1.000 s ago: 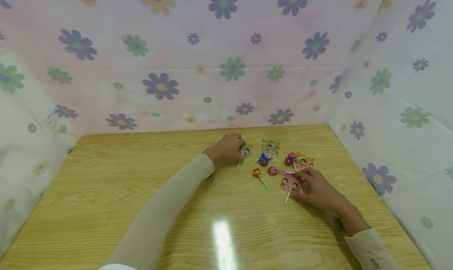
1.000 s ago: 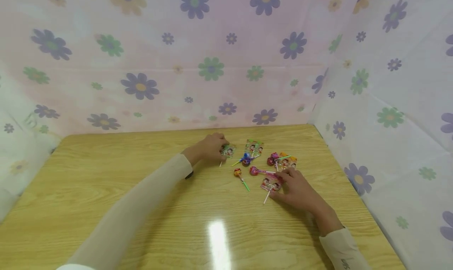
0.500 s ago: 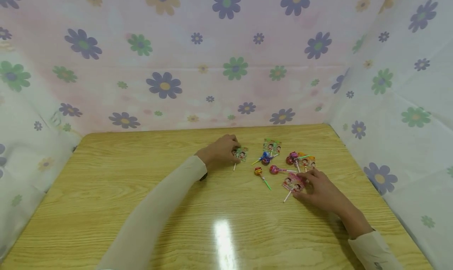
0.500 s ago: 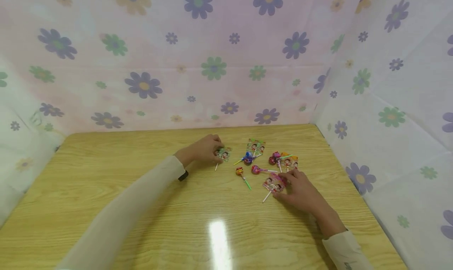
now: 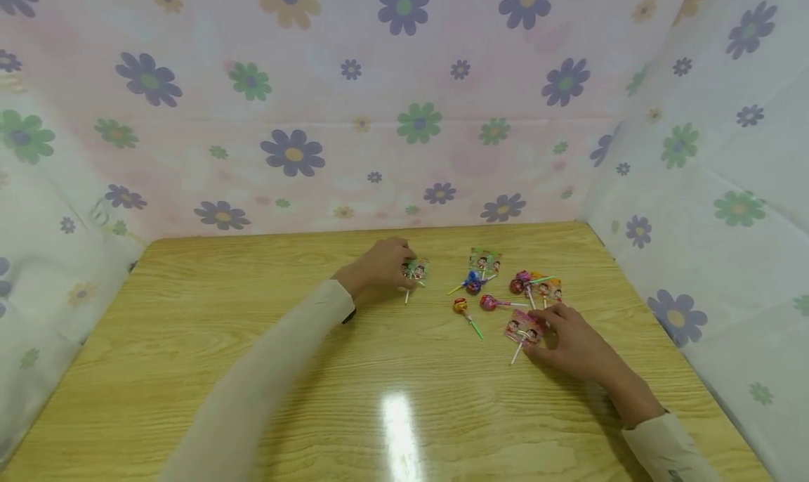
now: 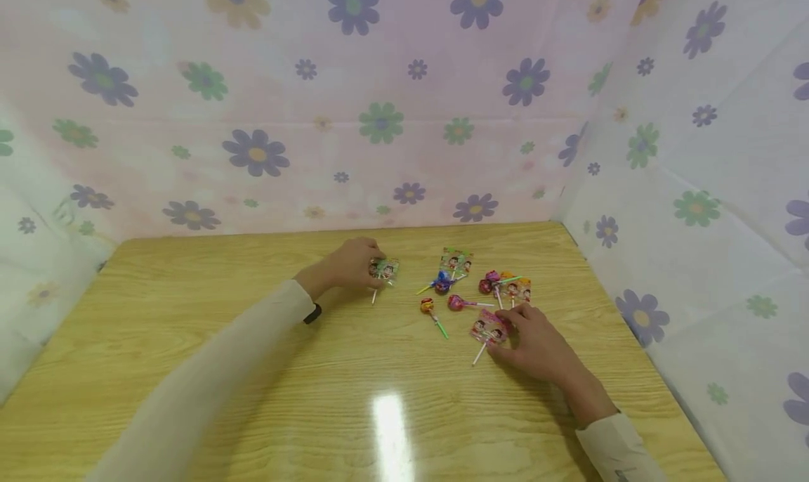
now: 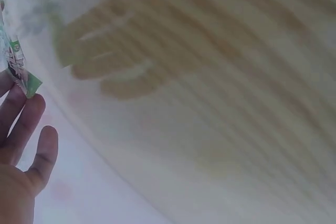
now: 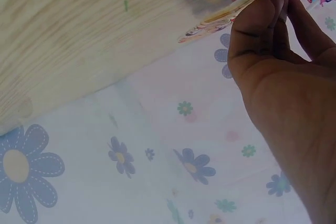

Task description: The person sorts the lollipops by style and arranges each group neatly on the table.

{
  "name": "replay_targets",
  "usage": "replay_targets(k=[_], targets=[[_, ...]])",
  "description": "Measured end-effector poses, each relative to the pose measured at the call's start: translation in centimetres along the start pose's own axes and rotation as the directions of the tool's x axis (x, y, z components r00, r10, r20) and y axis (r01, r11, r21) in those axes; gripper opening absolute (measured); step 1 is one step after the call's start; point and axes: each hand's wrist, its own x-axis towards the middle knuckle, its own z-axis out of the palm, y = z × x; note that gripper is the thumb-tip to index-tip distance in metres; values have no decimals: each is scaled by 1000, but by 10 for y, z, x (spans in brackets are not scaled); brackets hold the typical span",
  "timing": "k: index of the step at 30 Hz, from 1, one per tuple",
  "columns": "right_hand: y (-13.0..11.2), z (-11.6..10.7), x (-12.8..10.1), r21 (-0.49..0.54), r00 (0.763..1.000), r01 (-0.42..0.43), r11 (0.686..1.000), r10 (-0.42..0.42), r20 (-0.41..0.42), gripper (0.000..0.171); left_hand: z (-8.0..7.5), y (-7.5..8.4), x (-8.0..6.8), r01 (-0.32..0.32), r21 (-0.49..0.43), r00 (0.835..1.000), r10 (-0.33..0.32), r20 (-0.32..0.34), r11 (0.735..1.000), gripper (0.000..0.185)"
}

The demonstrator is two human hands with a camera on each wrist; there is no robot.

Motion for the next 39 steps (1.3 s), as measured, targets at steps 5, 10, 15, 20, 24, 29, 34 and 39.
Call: replay_targets(k=[5, 10, 15, 20, 24, 29, 34, 39], targets=[[0, 0, -1, 22, 1000, -2, 1000, 2, 5, 59, -5, -18, -20, 37, -16, 998, -38, -50, 999, 56], [0, 0, -1, 44, 1000, -1, 999, 1, 3, 57, -7, -41, -44, 90, -32, 991, -92, -92, 995, 54], [0, 0, 0, 47, 1000, 4, 999, -4, 0, 55, -12, -64, -70, 137, -50, 983, -142, -119, 989, 55], [1, 0, 1, 35, 1000, 18, 999, -17, -10, 53, -16, -88, -96, 182, -81, 971, -191, -140, 980, 54], [2, 1, 1, 29, 1000, 25, 999, -24, -14, 52, -18, -104, -114, 205, -101, 966, -217, -138, 974, 53], [1, 3, 0, 34, 1000, 26, 999, -25, -15, 53, -22, -120, -133, 246, -140, 957, -263, -125, 959, 54], [1, 3, 0, 34, 999, 35, 999, -35, -14, 53, -23, -132, -148, 282, -82, 953, -289, -95, 956, 57], [0, 2, 0, 40, 998, 62, 997, -61, -20, 53, -23, -138, -162, 290, -73, 952, -295, -76, 954, 58]])
